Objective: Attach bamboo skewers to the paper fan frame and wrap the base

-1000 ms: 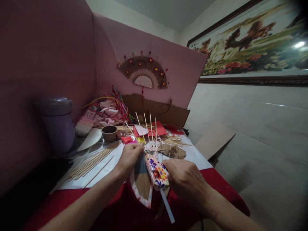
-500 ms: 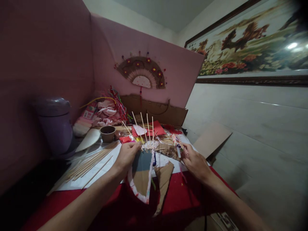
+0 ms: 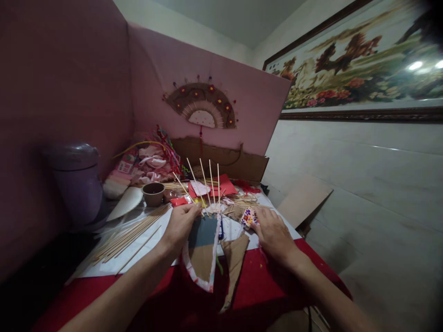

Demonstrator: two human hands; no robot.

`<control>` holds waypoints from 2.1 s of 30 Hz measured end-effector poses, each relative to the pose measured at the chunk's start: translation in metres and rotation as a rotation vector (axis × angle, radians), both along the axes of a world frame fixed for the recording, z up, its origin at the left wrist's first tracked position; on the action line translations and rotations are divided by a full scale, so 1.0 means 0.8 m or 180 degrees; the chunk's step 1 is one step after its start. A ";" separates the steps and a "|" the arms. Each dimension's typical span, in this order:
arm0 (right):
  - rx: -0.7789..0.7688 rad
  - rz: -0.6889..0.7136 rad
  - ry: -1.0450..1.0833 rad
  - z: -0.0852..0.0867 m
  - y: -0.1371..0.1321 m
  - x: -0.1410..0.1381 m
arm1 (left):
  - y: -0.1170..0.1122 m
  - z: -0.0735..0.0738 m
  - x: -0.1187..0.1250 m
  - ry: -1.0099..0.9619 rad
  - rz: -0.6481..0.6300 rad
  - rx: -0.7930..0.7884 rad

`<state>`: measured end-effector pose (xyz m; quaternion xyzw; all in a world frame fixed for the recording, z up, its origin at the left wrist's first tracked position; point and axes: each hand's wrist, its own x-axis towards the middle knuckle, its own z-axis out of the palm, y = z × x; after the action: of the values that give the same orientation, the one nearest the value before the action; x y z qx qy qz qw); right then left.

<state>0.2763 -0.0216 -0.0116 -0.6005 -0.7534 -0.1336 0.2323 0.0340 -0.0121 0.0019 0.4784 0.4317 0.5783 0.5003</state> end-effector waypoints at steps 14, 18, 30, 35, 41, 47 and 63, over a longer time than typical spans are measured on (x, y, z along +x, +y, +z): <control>-0.2634 0.2417 0.4066 0.011 0.051 -0.132 | 0.011 0.003 -0.016 -0.0168 0.0306 0.0350; -0.2426 0.2497 0.4109 0.003 0.050 -0.133 | 0.015 0.001 -0.015 -0.0298 0.0228 0.0301; -0.2214 0.2375 0.4218 -0.009 0.046 -0.120 | 0.019 -0.005 -0.014 -0.0080 0.0140 0.0378; -0.2118 0.2340 0.4231 -0.012 0.044 -0.123 | 0.023 -0.008 -0.016 0.0007 0.0111 0.0413; -0.2071 0.2309 0.4314 -0.014 0.043 -0.125 | 0.020 -0.005 -0.015 0.0033 0.0122 0.0510; -0.2086 0.2326 0.4350 -0.016 0.044 -0.125 | 0.020 -0.005 -0.014 0.0060 0.0088 0.0540; -0.1892 0.2313 0.4360 -0.018 0.043 -0.127 | 0.022 -0.007 -0.013 0.0058 0.0135 0.0557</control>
<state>0.1746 0.0131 -0.0259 -0.3044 -0.5962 0.5496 0.4999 0.0233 0.0051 -0.0034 0.5163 0.3940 0.6199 0.4403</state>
